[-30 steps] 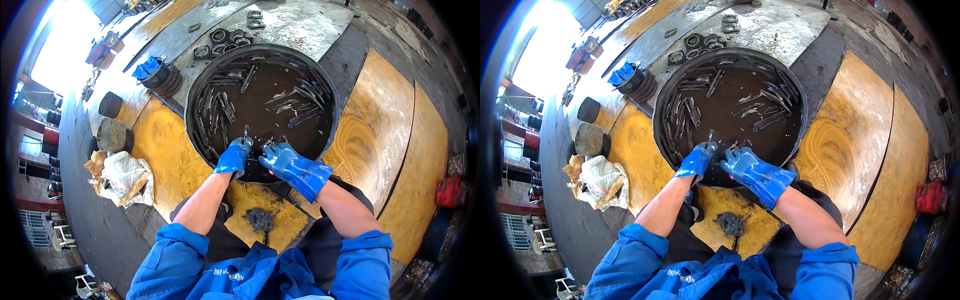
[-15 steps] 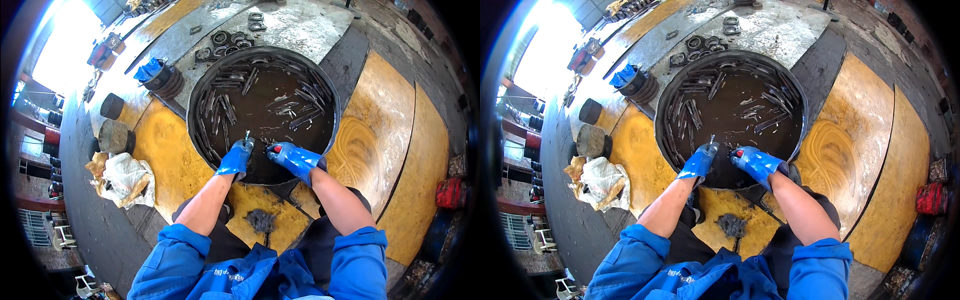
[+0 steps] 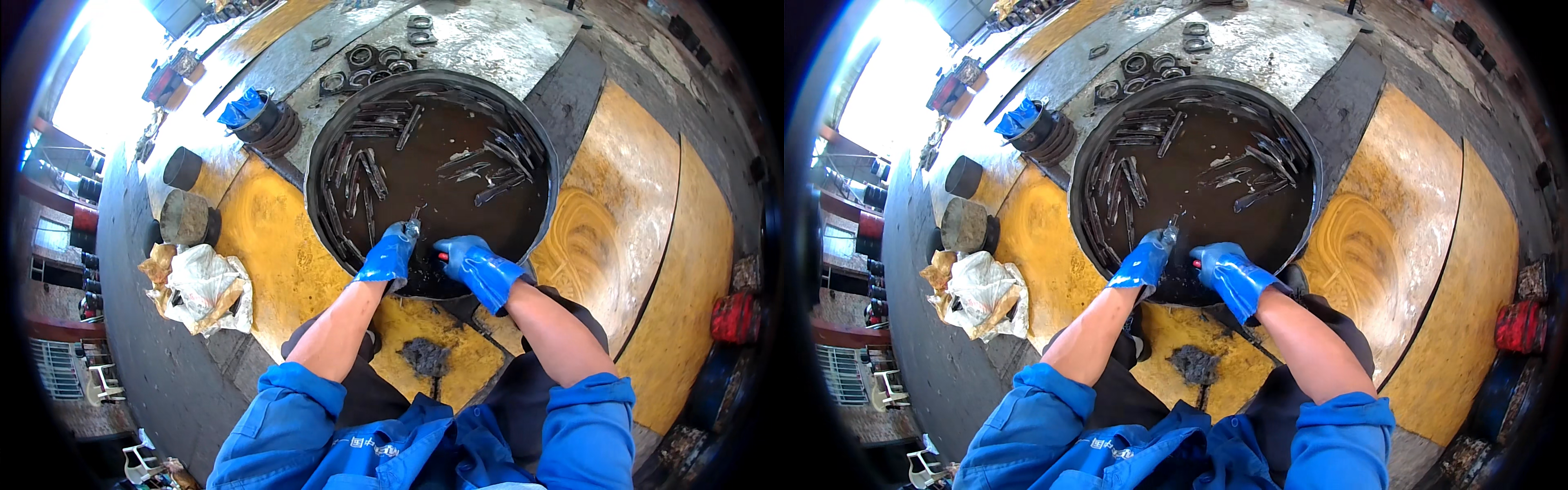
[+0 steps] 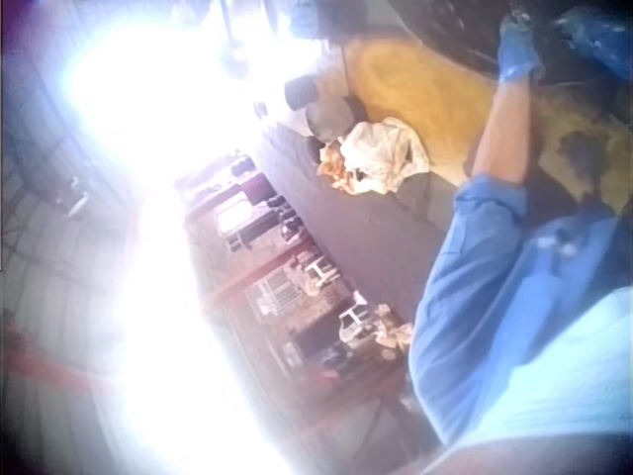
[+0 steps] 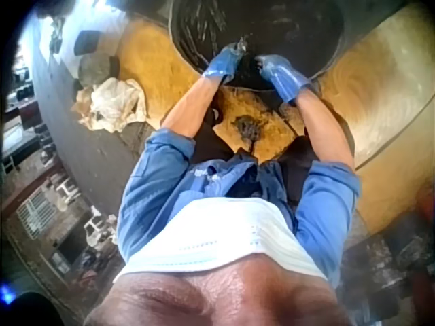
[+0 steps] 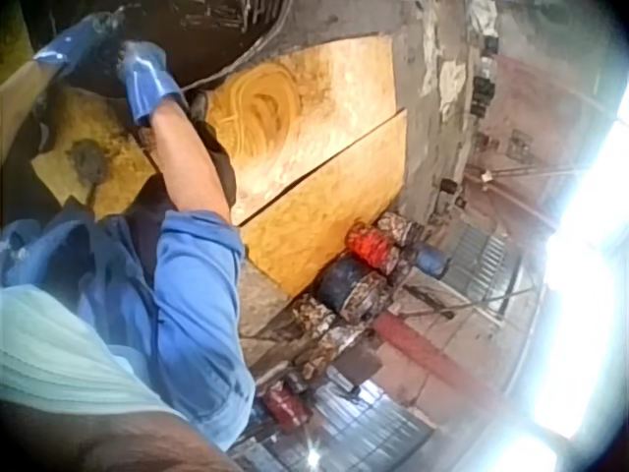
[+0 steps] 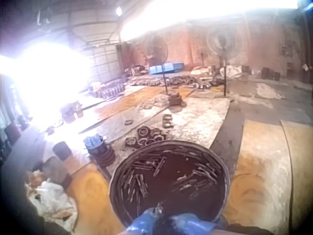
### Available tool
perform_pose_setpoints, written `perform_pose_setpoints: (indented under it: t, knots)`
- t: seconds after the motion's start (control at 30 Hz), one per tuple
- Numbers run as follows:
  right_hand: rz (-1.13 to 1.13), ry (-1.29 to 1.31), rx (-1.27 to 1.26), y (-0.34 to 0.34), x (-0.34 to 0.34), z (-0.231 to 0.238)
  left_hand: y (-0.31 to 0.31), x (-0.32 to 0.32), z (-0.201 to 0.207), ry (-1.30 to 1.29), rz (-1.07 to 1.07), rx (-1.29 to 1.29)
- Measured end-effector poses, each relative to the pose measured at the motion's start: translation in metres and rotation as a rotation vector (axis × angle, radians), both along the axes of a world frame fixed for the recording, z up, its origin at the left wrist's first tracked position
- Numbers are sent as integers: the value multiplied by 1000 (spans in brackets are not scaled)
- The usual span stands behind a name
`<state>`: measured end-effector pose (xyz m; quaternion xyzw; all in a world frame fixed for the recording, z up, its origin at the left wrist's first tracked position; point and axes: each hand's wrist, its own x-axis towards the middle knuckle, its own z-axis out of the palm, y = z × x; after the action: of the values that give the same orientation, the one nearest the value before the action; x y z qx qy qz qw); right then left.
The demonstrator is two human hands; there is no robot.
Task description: The person cleans various metal components by submerging them in a dark liquid bath and scrubbing them with a small brush.
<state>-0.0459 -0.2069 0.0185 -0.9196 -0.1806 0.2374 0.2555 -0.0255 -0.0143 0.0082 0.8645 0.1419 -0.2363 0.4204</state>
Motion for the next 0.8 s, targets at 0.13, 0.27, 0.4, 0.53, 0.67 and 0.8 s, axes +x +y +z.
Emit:
perform_pose_setpoints:
  t: [0.13, 0.27, 0.4, 0.53, 0.67, 0.8]
  knots:
    - [263, -142, -206, 8, 4, 3, 23, 8, -38, -93, 21, -128]
    - [454, -422, -235, -3, 2, 14, 26, 6, -30, 6, 34, -271]
    - [535, -632, -175, -16, -9, 5, 14, 2, -4, 39, 64, -253]
    - [504, -598, -150, -16, -7, 1, 13, 3, -7, 36, 80, -159]
    - [367, -269, -251, -1, 2, 25, 27, 8, -32, -72, -70, 14]
    - [61, -139, -114, -6, -3, 2, 11, 2, -36, -117, -22, 13]
